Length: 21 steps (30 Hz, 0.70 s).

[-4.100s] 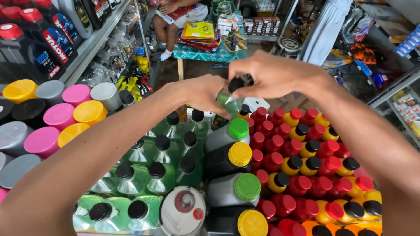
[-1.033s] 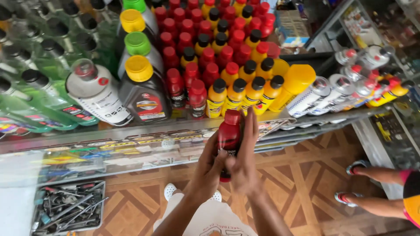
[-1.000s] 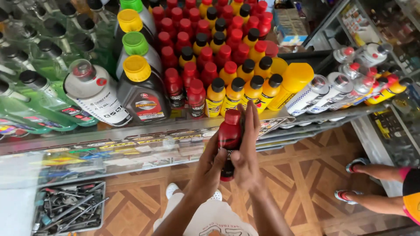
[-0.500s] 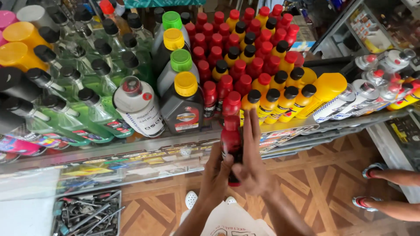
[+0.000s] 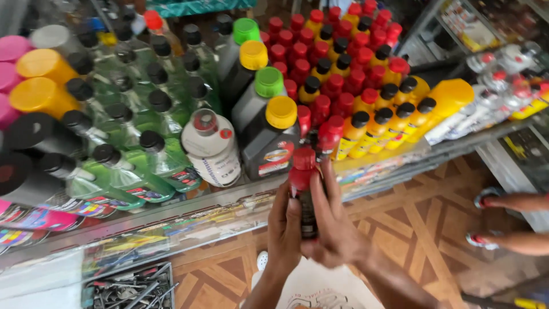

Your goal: The person picks up various bottles of automotive fluids from a glass display shelf, rotates them to inspect the labels, and places them back in their original positions. The person handles several different types of bottles, including large grey containers and smaller red and green bottles, ensuring they are neatly arranged on the shelf.

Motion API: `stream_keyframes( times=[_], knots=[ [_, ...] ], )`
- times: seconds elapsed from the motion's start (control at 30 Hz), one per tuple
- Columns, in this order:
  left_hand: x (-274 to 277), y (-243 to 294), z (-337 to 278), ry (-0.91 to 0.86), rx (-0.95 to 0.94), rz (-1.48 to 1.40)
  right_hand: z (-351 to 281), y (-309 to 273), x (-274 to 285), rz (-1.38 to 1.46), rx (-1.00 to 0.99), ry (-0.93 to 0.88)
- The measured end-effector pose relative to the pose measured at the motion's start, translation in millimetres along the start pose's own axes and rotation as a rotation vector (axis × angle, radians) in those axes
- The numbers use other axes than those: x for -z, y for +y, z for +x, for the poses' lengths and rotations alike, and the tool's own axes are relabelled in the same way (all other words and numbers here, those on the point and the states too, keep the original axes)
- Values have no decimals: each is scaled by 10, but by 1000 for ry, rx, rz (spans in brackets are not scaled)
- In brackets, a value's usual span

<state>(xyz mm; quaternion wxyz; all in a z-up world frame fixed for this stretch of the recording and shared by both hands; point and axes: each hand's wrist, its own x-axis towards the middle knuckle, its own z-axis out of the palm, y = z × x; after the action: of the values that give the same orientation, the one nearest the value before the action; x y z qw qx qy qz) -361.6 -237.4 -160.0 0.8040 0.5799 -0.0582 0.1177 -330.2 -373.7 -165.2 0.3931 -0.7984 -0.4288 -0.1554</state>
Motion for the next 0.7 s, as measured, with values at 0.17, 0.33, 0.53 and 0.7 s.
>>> stream_keyframes(
  times=[0.17,0.33,0.53,0.7],
  knots=[
    [-2,264,25,-124,-36,11,476,-280,79,-3,2,220],
    [167,147,40,75,-8,26,-177,-267,-331,-103,8,6],
    [136,176,-47,-79,8,-71,3,-244,-221,50,-20,42],
    [140,115,-177,-83,51,-117,472,-368,-1,63,-1,139]
  ],
)
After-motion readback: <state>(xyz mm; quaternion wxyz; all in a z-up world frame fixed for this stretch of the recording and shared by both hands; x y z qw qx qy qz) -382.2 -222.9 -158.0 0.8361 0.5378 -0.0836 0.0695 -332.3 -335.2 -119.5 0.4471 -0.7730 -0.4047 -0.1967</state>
